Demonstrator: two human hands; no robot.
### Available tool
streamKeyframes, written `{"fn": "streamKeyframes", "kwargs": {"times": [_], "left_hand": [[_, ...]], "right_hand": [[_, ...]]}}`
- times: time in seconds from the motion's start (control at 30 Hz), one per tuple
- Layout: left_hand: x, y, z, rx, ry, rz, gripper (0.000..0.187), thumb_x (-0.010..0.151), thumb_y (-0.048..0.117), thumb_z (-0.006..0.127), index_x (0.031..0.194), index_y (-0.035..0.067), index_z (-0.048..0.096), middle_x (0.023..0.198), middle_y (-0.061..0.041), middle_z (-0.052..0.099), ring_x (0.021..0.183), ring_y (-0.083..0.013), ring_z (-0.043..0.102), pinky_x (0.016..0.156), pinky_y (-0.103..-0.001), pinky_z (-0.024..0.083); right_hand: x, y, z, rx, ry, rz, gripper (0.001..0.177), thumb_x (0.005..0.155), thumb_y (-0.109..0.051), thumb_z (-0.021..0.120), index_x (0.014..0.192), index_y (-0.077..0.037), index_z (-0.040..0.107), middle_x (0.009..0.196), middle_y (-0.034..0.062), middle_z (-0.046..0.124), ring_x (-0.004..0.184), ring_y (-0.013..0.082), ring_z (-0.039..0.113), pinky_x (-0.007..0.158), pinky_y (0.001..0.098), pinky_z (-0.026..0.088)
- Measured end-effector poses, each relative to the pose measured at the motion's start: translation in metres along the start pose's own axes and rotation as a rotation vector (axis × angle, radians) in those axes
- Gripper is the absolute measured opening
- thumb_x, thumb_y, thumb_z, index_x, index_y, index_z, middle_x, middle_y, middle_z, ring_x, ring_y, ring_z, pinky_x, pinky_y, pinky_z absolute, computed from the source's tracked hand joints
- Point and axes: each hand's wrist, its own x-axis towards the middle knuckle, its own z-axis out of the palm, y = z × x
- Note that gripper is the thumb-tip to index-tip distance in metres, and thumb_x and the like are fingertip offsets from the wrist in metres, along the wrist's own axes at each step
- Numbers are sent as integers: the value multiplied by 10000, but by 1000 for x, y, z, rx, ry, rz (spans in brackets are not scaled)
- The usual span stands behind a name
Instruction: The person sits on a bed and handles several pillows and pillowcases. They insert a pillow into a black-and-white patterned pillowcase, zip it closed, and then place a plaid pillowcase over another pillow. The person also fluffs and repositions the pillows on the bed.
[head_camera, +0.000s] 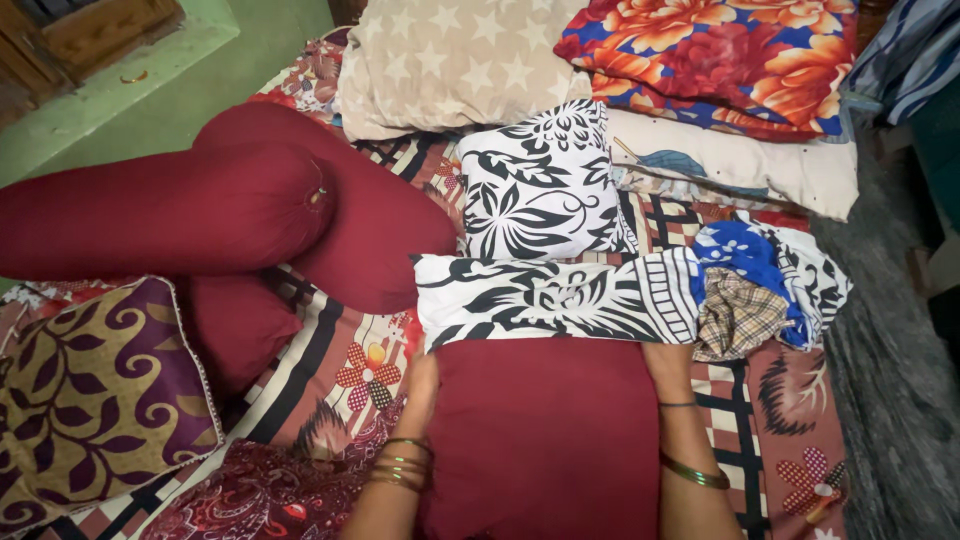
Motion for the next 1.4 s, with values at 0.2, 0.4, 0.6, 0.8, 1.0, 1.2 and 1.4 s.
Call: {"fn": "streamKeyframes", "kwargs": {"times": [0.2,0.4,0.6,0.8,1.0,1.2,1.4], "left_hand": [[0,-15,-9,191,-8,80,696,875,-15,394,1568,49,401,707,-104,531,488,-144,449,411,-302,371],[-2,-8,1,23,-132,21,688,864,21,374,1547,66,318,955,-165,664,725,-215,654,610,-330,571],[-19,-15,10,-423,-434,-353,578,1028,252,358,1410,-147,530,1155,-259,723,975,-336,749,835,-412,639],[-70,26,8,510,52,-56,531,1049,256,374,1414,-113,483,1089,-294,704,946,-385,720,813,-463,585],[-159,139,-25,1500,-310,370,422,1002,84,407,1400,-47,455,1013,-284,708,932,-426,711,817,-520,566],[-208,247,10,1424,-245,650,285,947,145,569,1214,54,613,978,-204,729,947,-374,717,814,-497,566],[-205,251,129,1051,-384,1124,520,830,396,709,1260,105,682,1299,-142,635,1246,-395,499,1008,-590,356]], "right_hand": [[4,-1,1,-62,-90,51,331,965,-92,594,1273,18,646,1258,221,682,1173,356,641,997,413,496],[1,13,2,121,-96,125,397,961,-170,618,1313,13,626,1300,184,684,1203,319,640,1018,376,490],[-17,46,-5,192,-386,477,485,1018,-297,550,1390,14,563,1455,195,587,1380,310,510,1117,356,380],[-35,82,4,177,-332,387,489,1008,-295,475,1343,46,579,1368,259,634,1320,367,566,1086,387,419],[-22,84,14,85,-325,372,445,1034,-269,496,1341,41,585,1338,266,636,1291,377,568,1058,400,439],[-12,12,5,206,-356,407,465,987,-280,574,1346,15,588,1347,196,664,1271,315,613,1053,364,449],[-4,-69,-44,280,-543,332,454,931,-267,668,1289,13,664,1262,187,704,1177,311,641,988,341,476]]}}
